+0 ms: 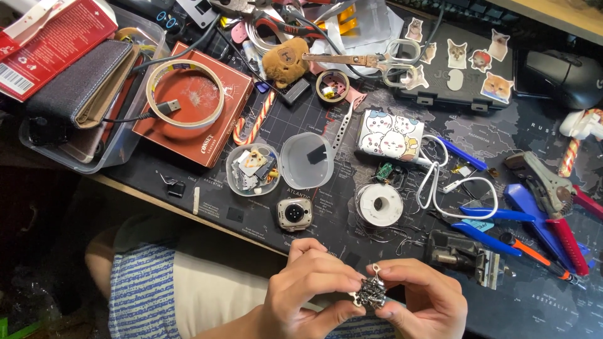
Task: Final assembly of a small electronic device, including testing with a multimeter and securing components with a screwdriver.
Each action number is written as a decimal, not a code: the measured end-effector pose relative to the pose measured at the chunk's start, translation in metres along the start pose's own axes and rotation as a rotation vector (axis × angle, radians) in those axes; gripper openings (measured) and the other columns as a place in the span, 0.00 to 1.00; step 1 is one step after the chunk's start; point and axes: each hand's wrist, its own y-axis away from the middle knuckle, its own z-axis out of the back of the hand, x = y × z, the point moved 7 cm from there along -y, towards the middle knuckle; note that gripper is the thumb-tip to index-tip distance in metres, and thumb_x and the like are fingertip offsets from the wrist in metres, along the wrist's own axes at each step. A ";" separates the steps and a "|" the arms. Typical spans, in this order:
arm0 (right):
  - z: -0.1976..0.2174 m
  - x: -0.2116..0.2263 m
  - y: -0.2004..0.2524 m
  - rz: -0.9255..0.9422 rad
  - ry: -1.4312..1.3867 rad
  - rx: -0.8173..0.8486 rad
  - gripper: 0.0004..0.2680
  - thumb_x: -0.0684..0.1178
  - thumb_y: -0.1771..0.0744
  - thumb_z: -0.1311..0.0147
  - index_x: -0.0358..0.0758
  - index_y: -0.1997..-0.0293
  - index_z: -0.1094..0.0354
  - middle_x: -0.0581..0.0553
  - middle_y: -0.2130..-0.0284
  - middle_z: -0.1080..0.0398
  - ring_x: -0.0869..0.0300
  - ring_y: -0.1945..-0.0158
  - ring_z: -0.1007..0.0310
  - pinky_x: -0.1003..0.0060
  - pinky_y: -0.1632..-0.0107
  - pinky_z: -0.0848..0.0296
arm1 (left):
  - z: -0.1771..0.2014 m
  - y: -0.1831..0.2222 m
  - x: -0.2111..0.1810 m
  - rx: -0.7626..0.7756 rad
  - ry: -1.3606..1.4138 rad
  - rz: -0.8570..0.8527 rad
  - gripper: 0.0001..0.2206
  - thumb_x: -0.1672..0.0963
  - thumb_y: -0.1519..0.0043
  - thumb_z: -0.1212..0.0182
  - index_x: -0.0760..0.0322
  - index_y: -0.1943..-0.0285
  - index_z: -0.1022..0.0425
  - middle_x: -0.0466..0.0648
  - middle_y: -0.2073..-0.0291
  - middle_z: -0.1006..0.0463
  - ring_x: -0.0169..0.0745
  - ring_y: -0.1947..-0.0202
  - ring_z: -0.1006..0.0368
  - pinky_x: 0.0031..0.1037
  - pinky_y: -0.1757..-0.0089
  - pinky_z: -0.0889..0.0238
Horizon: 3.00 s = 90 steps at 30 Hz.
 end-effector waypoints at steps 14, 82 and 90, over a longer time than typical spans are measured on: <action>-0.011 0.020 -0.013 0.051 0.040 -0.013 0.17 0.65 0.38 0.32 0.39 0.66 0.24 0.44 0.75 0.23 0.60 0.71 0.18 0.70 0.65 0.16 | -0.002 0.002 -0.013 0.066 -0.287 -0.208 0.12 0.55 0.22 0.49 0.53 0.52 0.18 0.44 0.55 0.10 0.35 0.59 0.13 0.41 0.42 0.44; -0.018 0.020 0.004 0.043 0.298 -0.132 0.11 0.47 0.42 0.26 0.39 0.73 0.31 0.36 0.69 0.20 0.67 0.76 0.23 0.82 0.78 0.33 | 0.001 -0.023 0.022 0.444 0.067 0.220 0.02 0.60 0.27 0.46 0.64 0.51 0.33 0.53 0.51 0.27 0.48 0.49 0.28 0.39 0.44 0.44; -0.031 0.036 -0.007 0.261 0.669 -0.092 0.08 0.43 0.38 0.27 0.37 0.69 0.26 0.39 0.64 0.19 0.53 0.64 0.21 0.65 0.59 0.20 | -0.010 -0.018 0.025 0.339 -0.444 0.012 0.04 0.63 0.27 0.47 0.73 0.51 0.28 0.59 0.52 0.27 0.55 0.57 0.28 0.39 0.53 0.32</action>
